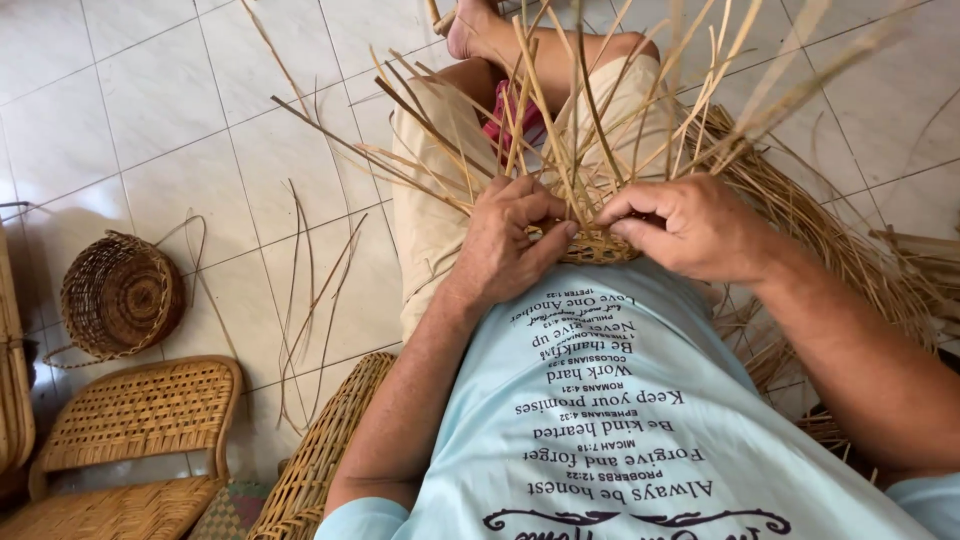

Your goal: The person is weaving a basket by interlacing long, thin strips of dried plant material.

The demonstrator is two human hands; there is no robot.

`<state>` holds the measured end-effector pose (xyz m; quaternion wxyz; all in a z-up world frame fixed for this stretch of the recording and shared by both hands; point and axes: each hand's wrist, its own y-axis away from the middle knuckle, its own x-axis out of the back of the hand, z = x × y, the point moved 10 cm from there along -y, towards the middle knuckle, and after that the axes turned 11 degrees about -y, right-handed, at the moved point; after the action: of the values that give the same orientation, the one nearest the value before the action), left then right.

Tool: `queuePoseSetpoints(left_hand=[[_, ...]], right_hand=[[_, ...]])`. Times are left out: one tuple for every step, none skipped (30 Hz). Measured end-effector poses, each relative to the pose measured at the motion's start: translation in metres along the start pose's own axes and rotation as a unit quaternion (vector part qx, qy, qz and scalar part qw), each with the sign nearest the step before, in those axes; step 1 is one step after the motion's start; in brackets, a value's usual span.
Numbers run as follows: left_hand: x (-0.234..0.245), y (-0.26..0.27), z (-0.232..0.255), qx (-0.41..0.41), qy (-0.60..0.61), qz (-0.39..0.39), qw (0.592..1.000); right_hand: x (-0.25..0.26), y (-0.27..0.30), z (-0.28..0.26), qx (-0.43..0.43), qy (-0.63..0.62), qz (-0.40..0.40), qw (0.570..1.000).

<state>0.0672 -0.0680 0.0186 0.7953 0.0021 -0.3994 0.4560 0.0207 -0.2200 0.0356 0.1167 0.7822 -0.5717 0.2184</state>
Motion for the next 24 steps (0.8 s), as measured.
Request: queuePoseSetpoints(left_hand=[[0.0, 0.0, 0.0, 0.002, 0.0, -0.001, 1.0], [-0.004, -0.002, 0.0, 0.005, -0.019, -0.018, 1.0], [-0.008, -0.003, 0.0, 0.008, -0.038, -0.035, 0.999], [-0.01, -0.003, 0.0, 0.007, -0.038, -0.035, 0.999], [-0.013, -0.002, -0.001, 0.008, -0.042, -0.045, 0.998], [-0.016, 0.0, -0.003, 0.013, -0.046, -0.054, 0.997], [-0.014, 0.0, -0.005, 0.014, -0.046, -0.054, 0.997], [-0.013, 0.0, -0.004, -0.001, -0.046, -0.058, 0.997], [-0.013, 0.001, -0.002, -0.015, -0.045, -0.061, 0.997], [-0.007, -0.001, 0.001, -0.016, -0.044, -0.061, 0.997], [-0.004, -0.002, 0.007, -0.027, -0.032, -0.068, 0.997], [0.001, -0.002, 0.013, -0.037, -0.021, -0.074, 0.996], [-0.001, -0.001, 0.014, -0.037, -0.021, -0.073, 0.996], [0.002, -0.001, 0.016, -0.037, -0.023, -0.051, 0.998], [0.004, -0.001, 0.017, -0.037, -0.025, -0.028, 0.999], [0.002, 0.0, 0.02, -0.037, -0.024, -0.03, 0.999], [0.003, 0.001, 0.023, -0.035, -0.034, -0.008, 0.999], [0.005, 0.001, 0.025, -0.034, -0.045, 0.015, 0.998], [0.002, 0.001, 0.025, -0.035, -0.045, 0.015, 0.998], [0.002, 0.001, 0.023, -0.026, -0.056, 0.028, 0.998], [0.001, 0.002, 0.02, -0.018, -0.067, 0.04, 0.997], [-0.002, 0.002, 0.02, -0.019, -0.068, 0.041, 0.997], [-0.002, 0.002, 0.017, -0.01, -0.079, 0.053, 0.995], [-0.002, 0.003, 0.015, 0.0, -0.091, 0.065, 0.994]], right_hand=[[0.0, -0.003, 0.001, 0.0, -0.002, -0.001, 1.0], [-0.004, -0.004, 0.01, -0.044, 0.018, -0.03, 0.998], [-0.008, -0.004, 0.019, -0.088, 0.037, -0.058, 0.994], [-0.01, -0.008, 0.022, -0.088, 0.037, -0.056, 0.994], [-0.015, -0.011, 0.027, -0.1, 0.031, -0.075, 0.992], [-0.023, -0.014, 0.031, -0.112, 0.023, -0.096, 0.989], [-0.021, -0.014, 0.029, -0.112, 0.022, -0.097, 0.989], [-0.02, -0.013, 0.032, -0.144, -0.028, -0.099, 0.984], [-0.02, -0.011, 0.035, -0.174, -0.078, -0.102, 0.976], [-0.021, -0.011, 0.037, -0.175, -0.077, -0.101, 0.976], [-0.019, -0.013, 0.036, -0.166, -0.13, -0.082, 0.974], [-0.018, -0.014, 0.035, -0.155, -0.183, -0.064, 0.969], [-0.019, -0.012, 0.031, -0.156, -0.182, -0.064, 0.969], [-0.015, -0.01, 0.03, -0.165, -0.198, -0.038, 0.966], [-0.012, -0.008, 0.029, -0.174, -0.213, -0.012, 0.962], [-0.014, -0.007, 0.026, -0.175, -0.213, -0.011, 0.961], [-0.015, -0.007, 0.022, -0.173, -0.219, -0.003, 0.96], [-0.015, -0.007, 0.018, -0.17, -0.224, 0.006, 0.96], [-0.015, -0.007, 0.022, -0.169, -0.224, 0.007, 0.96], [-0.014, -0.007, 0.026, -0.172, -0.224, 0.012, 0.959], [-0.014, -0.006, 0.031, -0.176, -0.225, 0.018, 0.958], [-0.015, -0.006, 0.034, -0.175, -0.225, 0.018, 0.958], [-0.015, -0.005, 0.038, -0.176, -0.237, 0.03, 0.955], [-0.016, -0.004, 0.042, -0.177, -0.25, 0.039, 0.951]])
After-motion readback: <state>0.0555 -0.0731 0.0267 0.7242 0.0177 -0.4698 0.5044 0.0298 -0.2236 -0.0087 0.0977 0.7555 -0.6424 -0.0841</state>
